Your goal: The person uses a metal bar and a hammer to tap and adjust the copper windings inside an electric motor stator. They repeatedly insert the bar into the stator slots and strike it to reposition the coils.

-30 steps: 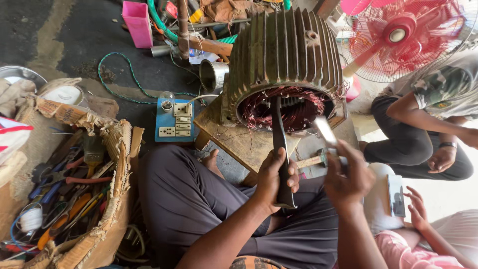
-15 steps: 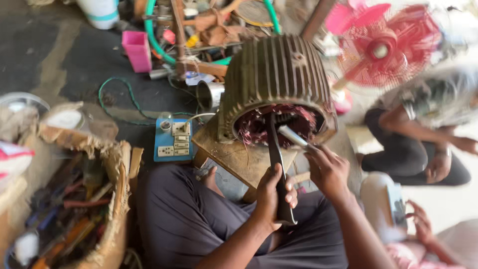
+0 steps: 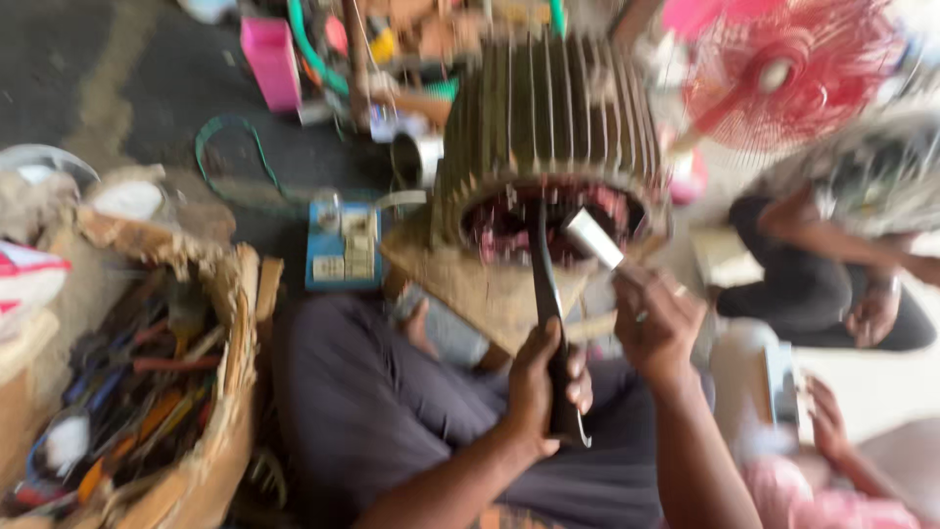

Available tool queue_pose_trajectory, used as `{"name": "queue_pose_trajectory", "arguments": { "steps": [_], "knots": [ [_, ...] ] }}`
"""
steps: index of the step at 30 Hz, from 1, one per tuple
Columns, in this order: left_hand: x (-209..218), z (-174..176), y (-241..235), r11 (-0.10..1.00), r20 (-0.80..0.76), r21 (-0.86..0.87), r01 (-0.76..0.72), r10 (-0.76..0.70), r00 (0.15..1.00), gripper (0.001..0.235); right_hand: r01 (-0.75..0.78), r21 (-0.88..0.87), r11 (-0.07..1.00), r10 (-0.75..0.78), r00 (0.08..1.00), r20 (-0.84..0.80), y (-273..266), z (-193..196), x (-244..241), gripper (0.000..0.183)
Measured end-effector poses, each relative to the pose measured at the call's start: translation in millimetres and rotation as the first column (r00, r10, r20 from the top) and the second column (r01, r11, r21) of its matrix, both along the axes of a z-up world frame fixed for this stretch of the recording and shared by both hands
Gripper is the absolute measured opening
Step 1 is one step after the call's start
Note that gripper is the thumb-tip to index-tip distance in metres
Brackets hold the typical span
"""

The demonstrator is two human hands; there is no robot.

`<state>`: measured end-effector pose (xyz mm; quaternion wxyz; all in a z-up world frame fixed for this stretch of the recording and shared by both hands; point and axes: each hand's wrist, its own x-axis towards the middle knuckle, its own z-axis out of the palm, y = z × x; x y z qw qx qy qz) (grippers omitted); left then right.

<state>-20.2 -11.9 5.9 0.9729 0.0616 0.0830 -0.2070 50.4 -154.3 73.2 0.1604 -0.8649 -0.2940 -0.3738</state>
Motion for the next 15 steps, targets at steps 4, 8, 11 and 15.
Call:
{"name": "queue_pose_trajectory", "arguments": {
  "steps": [4,8,11,15],
  "knots": [
    [-9,-5,1,0.999,0.020,-0.049,0.013,-0.012,1.000,0.031,0.059,0.046,0.997,-0.062,0.996,0.069,2,-17,-4,0.015],
    [-29,-3,3,1.000,0.043,-0.002,-0.021,0.021,0.999,0.034,0.093,-0.097,0.991,-0.116,0.958,-0.264,16,-17,-8,0.024],
    [-28,1,0,0.997,0.048,0.073,-0.013,0.009,0.999,0.029,0.052,0.012,0.999,-0.051,0.995,-0.080,16,-5,-17,0.017],
    [-30,0,-4,0.999,0.021,0.032,0.021,-0.022,1.000,0.030,0.161,0.181,0.970,-0.140,0.982,-0.125,2,-5,-34,0.013]
  ]
}}
